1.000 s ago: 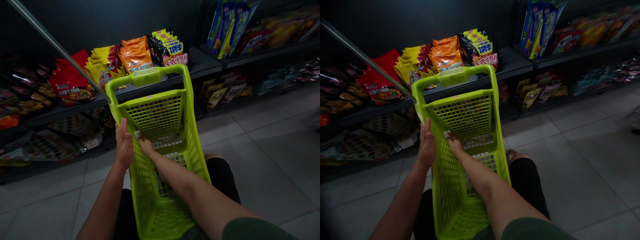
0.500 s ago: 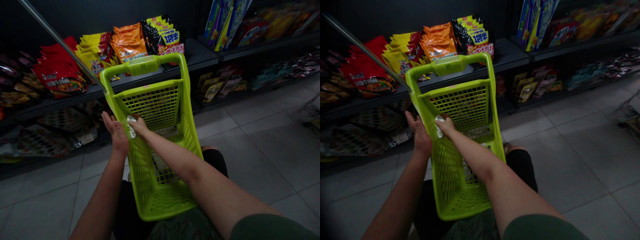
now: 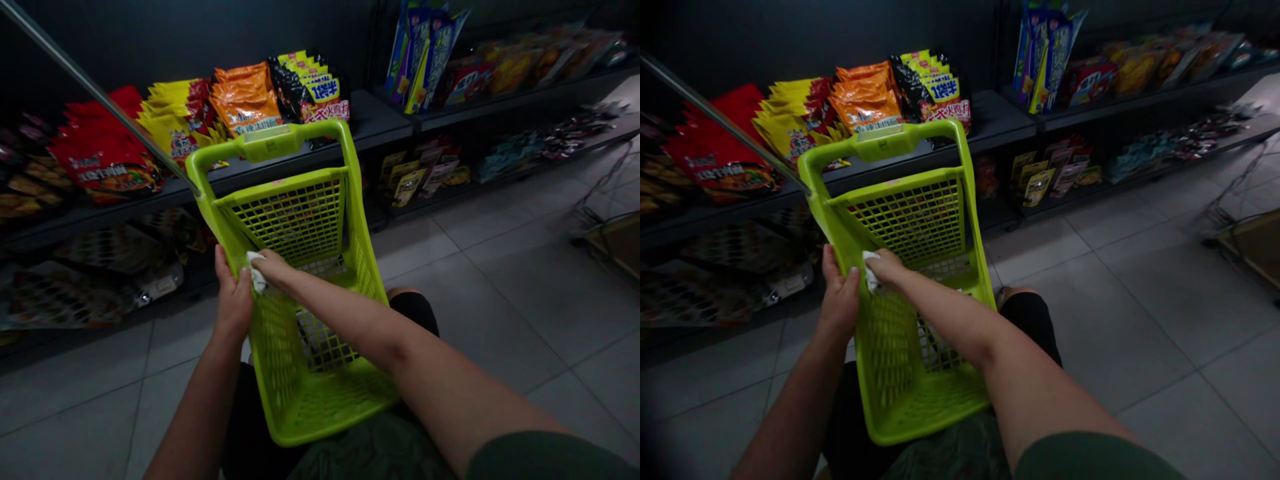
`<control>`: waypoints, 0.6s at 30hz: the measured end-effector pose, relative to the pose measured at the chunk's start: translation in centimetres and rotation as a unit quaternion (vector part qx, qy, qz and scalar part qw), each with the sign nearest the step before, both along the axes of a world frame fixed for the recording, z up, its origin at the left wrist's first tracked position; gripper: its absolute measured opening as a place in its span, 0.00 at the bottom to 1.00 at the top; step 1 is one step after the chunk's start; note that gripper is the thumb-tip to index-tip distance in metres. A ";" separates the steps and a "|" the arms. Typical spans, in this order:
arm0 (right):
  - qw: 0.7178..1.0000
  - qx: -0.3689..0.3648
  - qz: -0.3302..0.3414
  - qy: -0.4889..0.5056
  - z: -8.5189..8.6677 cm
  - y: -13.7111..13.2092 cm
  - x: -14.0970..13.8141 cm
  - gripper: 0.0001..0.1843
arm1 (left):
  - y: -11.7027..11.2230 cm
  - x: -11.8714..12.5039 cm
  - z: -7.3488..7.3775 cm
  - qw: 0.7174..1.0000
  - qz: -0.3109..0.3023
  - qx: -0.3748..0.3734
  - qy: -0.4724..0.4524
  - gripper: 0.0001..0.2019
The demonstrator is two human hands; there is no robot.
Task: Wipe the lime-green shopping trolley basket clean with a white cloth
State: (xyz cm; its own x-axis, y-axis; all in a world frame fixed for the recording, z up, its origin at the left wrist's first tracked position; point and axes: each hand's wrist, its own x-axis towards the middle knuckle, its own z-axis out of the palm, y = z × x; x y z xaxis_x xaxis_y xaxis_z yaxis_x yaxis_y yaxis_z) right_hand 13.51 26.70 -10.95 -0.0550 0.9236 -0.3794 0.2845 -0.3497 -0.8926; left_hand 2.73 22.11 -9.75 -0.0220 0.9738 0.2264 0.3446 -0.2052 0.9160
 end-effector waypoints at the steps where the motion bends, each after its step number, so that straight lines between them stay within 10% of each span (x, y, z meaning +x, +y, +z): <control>1: 1.000 0.027 0.002 0.003 0.5 0.3 -0.5 0.17 | -0.1 0.1 -0.1 1.000 0.006 -0.009 -0.020 0.39; 5: 0.998 0.061 -0.005 -0.026 -1.3 -2.1 -1.5 0.25 | 0.2 0.2 -0.4 0.997 0.013 -0.024 -0.075 0.36; 11: 0.992 -0.087 0.051 -0.076 -7.5 -7.2 0.6 0.22 | -0.5 0.3 0.1 0.998 0.036 -0.016 -0.054 0.34; 18: 0.994 -0.090 0.066 -0.010 -3.7 -7.1 -0.3 0.17 | -0.5 0.2 0.1 0.999 0.039 0.005 -0.033 0.32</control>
State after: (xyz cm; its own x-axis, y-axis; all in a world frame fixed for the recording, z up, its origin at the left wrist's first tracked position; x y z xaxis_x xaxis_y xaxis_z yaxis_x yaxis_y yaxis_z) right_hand 13.23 19.58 -14.62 -0.1627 0.8263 -0.5392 0.3556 -0.4607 -0.8132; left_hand 2.97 21.61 -9.69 -0.1135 0.9661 0.2320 0.2983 -0.1896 0.9354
